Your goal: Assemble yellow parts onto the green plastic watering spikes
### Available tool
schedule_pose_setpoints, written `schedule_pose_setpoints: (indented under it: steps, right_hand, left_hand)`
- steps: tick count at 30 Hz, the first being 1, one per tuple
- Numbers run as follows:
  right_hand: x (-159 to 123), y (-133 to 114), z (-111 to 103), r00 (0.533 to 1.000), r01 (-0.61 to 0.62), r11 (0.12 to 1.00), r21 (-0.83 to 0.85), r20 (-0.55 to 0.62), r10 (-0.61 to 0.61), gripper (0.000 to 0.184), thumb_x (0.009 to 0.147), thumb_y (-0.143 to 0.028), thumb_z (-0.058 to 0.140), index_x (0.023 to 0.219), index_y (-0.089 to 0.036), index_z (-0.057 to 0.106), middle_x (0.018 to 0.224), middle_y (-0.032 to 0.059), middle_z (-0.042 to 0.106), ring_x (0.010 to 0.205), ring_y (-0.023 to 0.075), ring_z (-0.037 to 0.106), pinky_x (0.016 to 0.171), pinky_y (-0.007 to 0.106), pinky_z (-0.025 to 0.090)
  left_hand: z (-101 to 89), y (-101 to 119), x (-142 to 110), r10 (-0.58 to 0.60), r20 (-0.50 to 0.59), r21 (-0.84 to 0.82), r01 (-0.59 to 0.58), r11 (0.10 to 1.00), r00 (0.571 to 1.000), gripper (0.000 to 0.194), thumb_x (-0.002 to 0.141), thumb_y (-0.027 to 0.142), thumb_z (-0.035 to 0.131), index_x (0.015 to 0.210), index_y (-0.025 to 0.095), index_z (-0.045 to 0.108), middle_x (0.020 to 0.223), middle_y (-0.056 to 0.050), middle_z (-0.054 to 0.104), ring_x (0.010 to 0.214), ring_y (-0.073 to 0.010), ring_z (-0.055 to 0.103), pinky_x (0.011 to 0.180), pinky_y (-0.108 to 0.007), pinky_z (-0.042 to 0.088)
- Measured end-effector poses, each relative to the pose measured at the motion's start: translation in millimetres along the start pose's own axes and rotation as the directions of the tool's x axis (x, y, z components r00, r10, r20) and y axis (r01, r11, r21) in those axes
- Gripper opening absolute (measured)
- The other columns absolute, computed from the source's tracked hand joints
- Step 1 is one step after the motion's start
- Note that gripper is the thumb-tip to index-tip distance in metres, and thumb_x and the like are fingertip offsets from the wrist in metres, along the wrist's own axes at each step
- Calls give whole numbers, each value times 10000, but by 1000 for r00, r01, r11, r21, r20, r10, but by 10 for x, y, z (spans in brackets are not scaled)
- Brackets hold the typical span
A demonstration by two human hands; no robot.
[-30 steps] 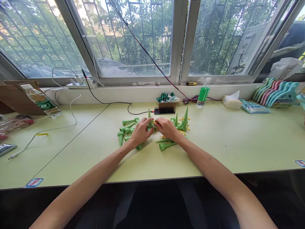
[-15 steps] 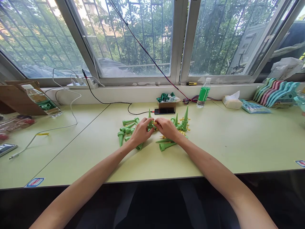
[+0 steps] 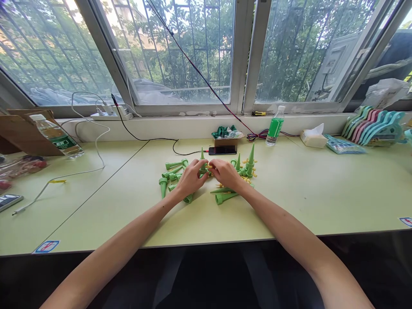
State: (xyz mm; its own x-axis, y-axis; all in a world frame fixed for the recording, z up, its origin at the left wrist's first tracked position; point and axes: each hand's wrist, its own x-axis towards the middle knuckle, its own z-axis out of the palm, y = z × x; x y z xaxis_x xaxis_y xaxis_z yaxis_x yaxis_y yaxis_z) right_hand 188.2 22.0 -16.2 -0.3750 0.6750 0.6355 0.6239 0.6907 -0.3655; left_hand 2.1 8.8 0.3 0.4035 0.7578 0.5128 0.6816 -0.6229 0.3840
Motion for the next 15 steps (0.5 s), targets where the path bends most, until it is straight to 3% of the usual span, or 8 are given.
schedule_pose_setpoints:
  steps: [6,15]
  right_hand:
    - [-4,-9,-7,1000,-7,1000,-12,8,7,210,1006,-341,482,1035,-206,640,961,87,700,879,210,639,770,304,462]
    - [-9,-10,-7,1000,-2,1000,16,-19,2,139,960,-279,540,1054,-208,614,942,73,697,827,202,638,759,306,473]
  left_hand:
    - [0,-5,1,5,0,-4,-5,1000,1000,374,878,218,545,1251,235,565,1015,-59,565,652,-129,517,655,-272,450]
    - [-6,8,1,3,-10,6,-3,1000,1000,374,871,209,554,1244,242,567,1023,-56,569,668,-130,530,663,-272,451]
